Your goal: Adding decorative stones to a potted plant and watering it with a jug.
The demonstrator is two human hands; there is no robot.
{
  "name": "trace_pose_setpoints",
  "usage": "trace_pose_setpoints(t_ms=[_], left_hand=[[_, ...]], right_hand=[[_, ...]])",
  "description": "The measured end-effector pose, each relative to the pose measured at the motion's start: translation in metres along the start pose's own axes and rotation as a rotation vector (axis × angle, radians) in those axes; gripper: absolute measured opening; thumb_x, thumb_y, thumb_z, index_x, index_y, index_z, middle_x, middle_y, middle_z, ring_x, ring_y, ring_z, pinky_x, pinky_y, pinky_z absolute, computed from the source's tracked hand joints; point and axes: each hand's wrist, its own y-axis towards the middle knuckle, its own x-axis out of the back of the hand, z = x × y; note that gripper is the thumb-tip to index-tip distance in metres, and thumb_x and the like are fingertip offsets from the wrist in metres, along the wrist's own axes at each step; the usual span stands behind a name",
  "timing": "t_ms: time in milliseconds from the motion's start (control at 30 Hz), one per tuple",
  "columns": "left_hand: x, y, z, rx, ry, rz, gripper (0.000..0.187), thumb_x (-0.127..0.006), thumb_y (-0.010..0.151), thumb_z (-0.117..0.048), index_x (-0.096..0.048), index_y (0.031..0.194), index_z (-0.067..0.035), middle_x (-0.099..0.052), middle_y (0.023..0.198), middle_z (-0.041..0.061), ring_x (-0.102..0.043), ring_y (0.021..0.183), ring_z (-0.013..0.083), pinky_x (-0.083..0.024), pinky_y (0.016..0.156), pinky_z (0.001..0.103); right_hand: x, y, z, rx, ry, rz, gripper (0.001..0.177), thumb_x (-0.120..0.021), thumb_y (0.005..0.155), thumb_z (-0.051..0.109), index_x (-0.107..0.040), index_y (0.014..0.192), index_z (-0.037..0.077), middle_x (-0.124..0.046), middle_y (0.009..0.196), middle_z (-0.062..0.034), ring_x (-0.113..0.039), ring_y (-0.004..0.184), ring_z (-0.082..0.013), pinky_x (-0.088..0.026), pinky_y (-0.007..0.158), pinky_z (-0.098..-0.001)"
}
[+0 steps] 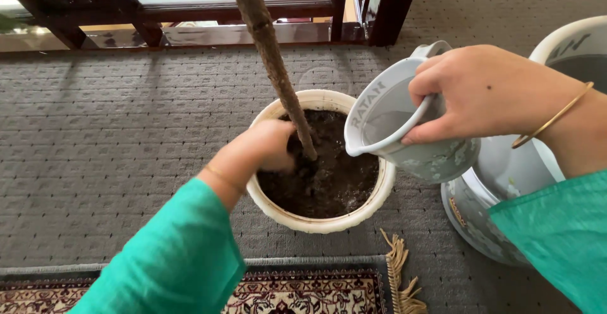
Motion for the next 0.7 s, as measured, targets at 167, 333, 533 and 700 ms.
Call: trace_pose_setpoints(t_ms=[167,333,533,700], left_hand=[[-0.01,-0.043,-0.04,0.245,0.656,0.269,0.047,-0.093,0.065,-0.032,-0.077,0.101,-0.006,-0.07,0.111,0.019,-0.068,0.107,0.0359,-0.057,0.093,0.043],[-0.046,-0.031,-0.002,0.195,0.408,0.018,0.019,-0.078,0.074,-0.008,-0.078,0.093,-0.005,-0.076,0.094,0.02,-0.072,0.092,0.0381,-0.061,0.081,0.046],[-0.017,-0.016,0.009,0.246,0.095,-0.112,0.023,-0.077,0.078,-0.008,-0.073,0.1,-0.001,-0.073,0.095,0.022,-0.073,0.092,0.0356,-0.058,0.084,0.044],[-0.039,0.02,0.039,-0.151,0.09,-0.257,0.05,-0.071,0.074,0.001,-0.07,0.123,-0.005,-0.065,0.12,0.027,-0.062,0.114,0.0431,-0.05,0.097,0.048]], right_hand=[[-0.003,0.001,-0.001,-0.022,-0.012,0.018,0.05,-0.086,0.067,0.056,-0.076,0.088,0.011,-0.069,0.082,-0.0061,-0.069,0.075,-0.0262,-0.054,0.069,-0.0405],[-0.008,0.002,-0.008,0.036,0.003,-0.067,0.051,-0.086,0.065,0.056,-0.076,0.087,0.011,-0.07,0.083,-0.0079,-0.069,0.075,-0.0286,-0.054,0.068,-0.0415],[-0.006,0.001,-0.008,0.052,-0.019,-0.046,0.053,-0.086,0.067,0.056,-0.076,0.086,0.008,-0.07,0.083,-0.0078,-0.068,0.076,-0.0285,-0.054,0.069,-0.041],[-0.006,0.003,-0.006,0.112,0.002,-0.075,0.053,-0.088,0.064,0.056,-0.076,0.087,0.009,-0.07,0.082,-0.0085,-0.068,0.074,-0.0289,-0.053,0.067,-0.0413]])
